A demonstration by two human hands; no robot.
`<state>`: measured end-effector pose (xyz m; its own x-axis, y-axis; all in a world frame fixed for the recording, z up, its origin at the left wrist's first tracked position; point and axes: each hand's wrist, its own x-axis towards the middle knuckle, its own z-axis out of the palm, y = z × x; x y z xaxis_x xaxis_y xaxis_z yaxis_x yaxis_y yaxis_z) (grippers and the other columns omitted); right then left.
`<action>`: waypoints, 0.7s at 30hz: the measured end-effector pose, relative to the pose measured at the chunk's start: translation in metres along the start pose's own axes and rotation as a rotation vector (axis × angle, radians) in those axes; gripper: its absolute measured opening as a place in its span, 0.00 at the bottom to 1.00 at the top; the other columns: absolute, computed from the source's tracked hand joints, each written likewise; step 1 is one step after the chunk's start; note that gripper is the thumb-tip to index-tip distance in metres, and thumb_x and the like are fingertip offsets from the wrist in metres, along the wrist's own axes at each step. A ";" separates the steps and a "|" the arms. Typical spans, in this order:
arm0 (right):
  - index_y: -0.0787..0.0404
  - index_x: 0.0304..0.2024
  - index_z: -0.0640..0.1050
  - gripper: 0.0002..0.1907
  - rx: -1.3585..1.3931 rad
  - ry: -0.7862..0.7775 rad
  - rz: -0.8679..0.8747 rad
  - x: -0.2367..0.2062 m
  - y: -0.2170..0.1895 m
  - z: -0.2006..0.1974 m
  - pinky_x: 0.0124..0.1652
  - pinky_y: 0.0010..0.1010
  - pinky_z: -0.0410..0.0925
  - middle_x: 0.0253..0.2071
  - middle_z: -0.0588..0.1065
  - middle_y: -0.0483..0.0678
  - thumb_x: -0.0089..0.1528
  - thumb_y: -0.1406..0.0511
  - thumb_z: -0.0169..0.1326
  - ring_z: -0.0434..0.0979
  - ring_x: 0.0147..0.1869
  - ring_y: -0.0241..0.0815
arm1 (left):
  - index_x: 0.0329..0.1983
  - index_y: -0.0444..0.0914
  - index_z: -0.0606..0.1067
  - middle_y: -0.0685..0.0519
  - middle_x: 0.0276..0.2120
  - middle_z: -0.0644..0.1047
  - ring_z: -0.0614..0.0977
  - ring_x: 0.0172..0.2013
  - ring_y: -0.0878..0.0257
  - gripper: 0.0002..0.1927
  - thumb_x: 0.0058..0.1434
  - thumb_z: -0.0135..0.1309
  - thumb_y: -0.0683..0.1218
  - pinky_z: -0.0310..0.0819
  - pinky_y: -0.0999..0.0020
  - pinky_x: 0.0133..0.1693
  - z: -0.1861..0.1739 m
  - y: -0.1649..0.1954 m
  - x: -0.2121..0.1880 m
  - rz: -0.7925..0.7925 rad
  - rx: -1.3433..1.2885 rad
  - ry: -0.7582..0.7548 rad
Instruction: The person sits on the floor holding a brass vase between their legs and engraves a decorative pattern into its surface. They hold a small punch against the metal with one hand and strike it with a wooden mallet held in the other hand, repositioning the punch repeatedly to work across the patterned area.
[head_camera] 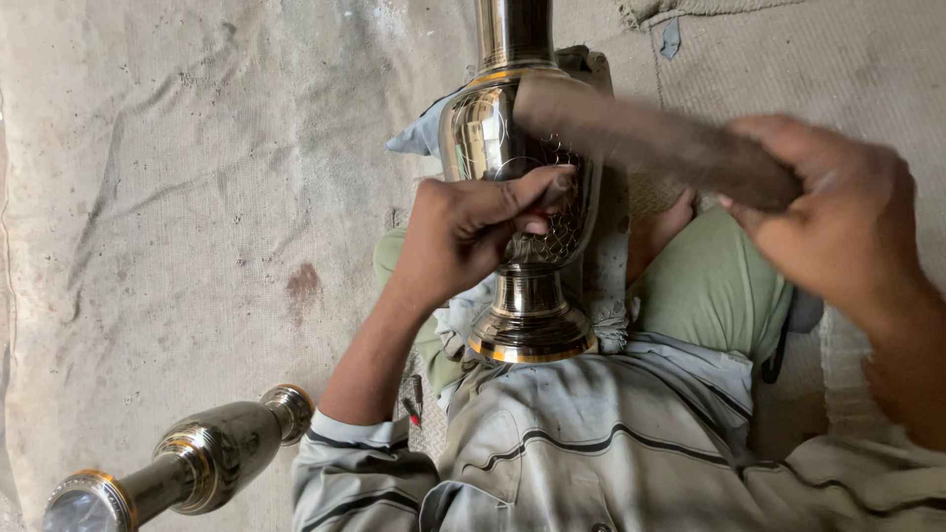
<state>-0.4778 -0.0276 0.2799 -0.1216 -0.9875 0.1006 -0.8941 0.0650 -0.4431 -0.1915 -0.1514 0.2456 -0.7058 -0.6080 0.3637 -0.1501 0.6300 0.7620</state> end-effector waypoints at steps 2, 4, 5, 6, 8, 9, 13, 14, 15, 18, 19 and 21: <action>0.61 0.48 0.73 0.15 0.401 0.060 -0.149 0.015 -0.014 -0.013 0.40 0.26 0.71 0.35 0.76 0.46 0.59 0.72 0.60 0.77 0.39 0.34 | 0.60 0.42 0.79 0.49 0.34 0.85 0.88 0.30 0.64 0.26 0.58 0.68 0.36 0.81 0.70 0.38 0.009 0.003 -0.009 -0.129 0.012 0.085; 0.55 0.52 0.78 0.20 -0.106 -0.157 -0.137 0.024 -0.022 -0.036 0.35 0.26 0.72 0.27 0.77 0.43 0.58 0.73 0.60 0.76 0.28 0.33 | 0.61 0.43 0.78 0.50 0.39 0.85 0.88 0.39 0.65 0.25 0.62 0.65 0.33 0.84 0.72 0.46 0.019 0.004 -0.015 -0.056 -0.065 0.216; 0.52 0.55 0.80 0.23 -0.360 -0.262 -0.125 0.029 -0.026 -0.043 0.33 0.26 0.73 0.23 0.78 0.42 0.58 0.74 0.60 0.75 0.23 0.33 | 0.61 0.43 0.77 0.51 0.42 0.85 0.89 0.43 0.65 0.24 0.64 0.63 0.32 0.85 0.72 0.49 0.023 0.004 -0.018 -0.016 -0.105 0.281; 0.55 0.54 0.79 0.19 -0.216 -0.203 -0.125 0.036 -0.031 -0.044 0.31 0.28 0.71 0.23 0.77 0.44 0.60 0.73 0.61 0.76 0.24 0.34 | 0.61 0.41 0.77 0.51 0.41 0.85 0.88 0.42 0.67 0.25 0.63 0.63 0.31 0.84 0.73 0.48 0.027 0.004 -0.022 -0.062 -0.093 0.322; 0.62 0.51 0.77 0.13 0.071 -0.088 -0.115 0.047 -0.037 -0.043 0.28 0.32 0.67 0.24 0.76 0.48 0.64 0.70 0.62 0.77 0.26 0.35 | 0.62 0.39 0.76 0.51 0.39 0.86 0.87 0.39 0.70 0.27 0.61 0.63 0.31 0.82 0.73 0.46 0.037 0.007 -0.030 -0.156 -0.074 0.402; 0.56 0.54 0.77 0.17 -0.136 -0.225 -0.090 0.050 -0.038 -0.046 0.30 0.30 0.70 0.25 0.77 0.45 0.63 0.70 0.61 0.77 0.26 0.35 | 0.63 0.39 0.75 0.50 0.40 0.86 0.87 0.41 0.69 0.27 0.61 0.60 0.29 0.83 0.73 0.47 0.042 0.006 -0.032 -0.137 -0.090 0.448; 0.47 0.58 0.78 0.27 -0.493 -0.396 -0.145 0.065 -0.043 -0.056 0.34 0.30 0.73 0.31 0.79 0.45 0.56 0.73 0.58 0.79 0.29 0.37 | 0.65 0.38 0.74 0.48 0.41 0.85 0.88 0.41 0.69 0.27 0.66 0.55 0.27 0.84 0.75 0.47 0.061 0.004 -0.038 -0.110 -0.110 0.613; 0.49 0.57 0.79 0.28 -0.462 -0.353 -0.208 0.068 -0.045 -0.058 0.34 0.31 0.72 0.32 0.79 0.46 0.55 0.74 0.58 0.79 0.30 0.38 | 0.66 0.38 0.74 0.49 0.41 0.85 0.87 0.39 0.70 0.26 0.67 0.56 0.27 0.84 0.76 0.47 0.066 0.005 -0.040 -0.123 -0.101 0.652; 0.51 0.56 0.79 0.28 -0.428 -0.311 -0.271 0.071 -0.048 -0.059 0.34 0.33 0.72 0.34 0.80 0.48 0.53 0.75 0.58 0.79 0.31 0.40 | 0.66 0.39 0.74 0.48 0.41 0.85 0.87 0.40 0.70 0.27 0.66 0.57 0.27 0.83 0.76 0.47 0.069 0.004 -0.042 -0.106 -0.098 0.685; 0.57 0.54 0.79 0.26 -0.224 -0.235 -0.393 0.073 -0.054 -0.062 0.34 0.36 0.71 0.36 0.79 0.50 0.53 0.77 0.57 0.79 0.34 0.42 | 0.68 0.40 0.72 0.49 0.41 0.84 0.85 0.40 0.70 0.29 0.65 0.60 0.29 0.81 0.76 0.48 0.075 0.001 -0.045 -0.078 -0.113 0.752; 0.58 0.54 0.78 0.24 -0.088 -0.266 -0.398 0.070 -0.054 -0.064 0.34 0.35 0.71 0.34 0.79 0.49 0.55 0.76 0.57 0.79 0.35 0.41 | 0.69 0.40 0.71 0.49 0.41 0.84 0.85 0.40 0.71 0.30 0.65 0.61 0.30 0.81 0.76 0.48 0.077 0.001 -0.047 -0.107 -0.136 0.761; 0.59 0.53 0.78 0.22 -0.096 -0.266 -0.366 0.066 -0.050 -0.063 0.35 0.36 0.71 0.34 0.78 0.50 0.55 0.76 0.58 0.79 0.35 0.42 | 0.70 0.41 0.70 0.50 0.40 0.85 0.85 0.38 0.72 0.32 0.65 0.63 0.31 0.81 0.76 0.48 0.077 0.002 -0.049 -0.149 -0.140 0.754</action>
<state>-0.4683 -0.0867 0.3647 0.3134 -0.9496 -0.0028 -0.8948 -0.2943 -0.3357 -0.2103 -0.0830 0.1879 -0.0165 -0.8773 0.4797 -0.0818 0.4793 0.8738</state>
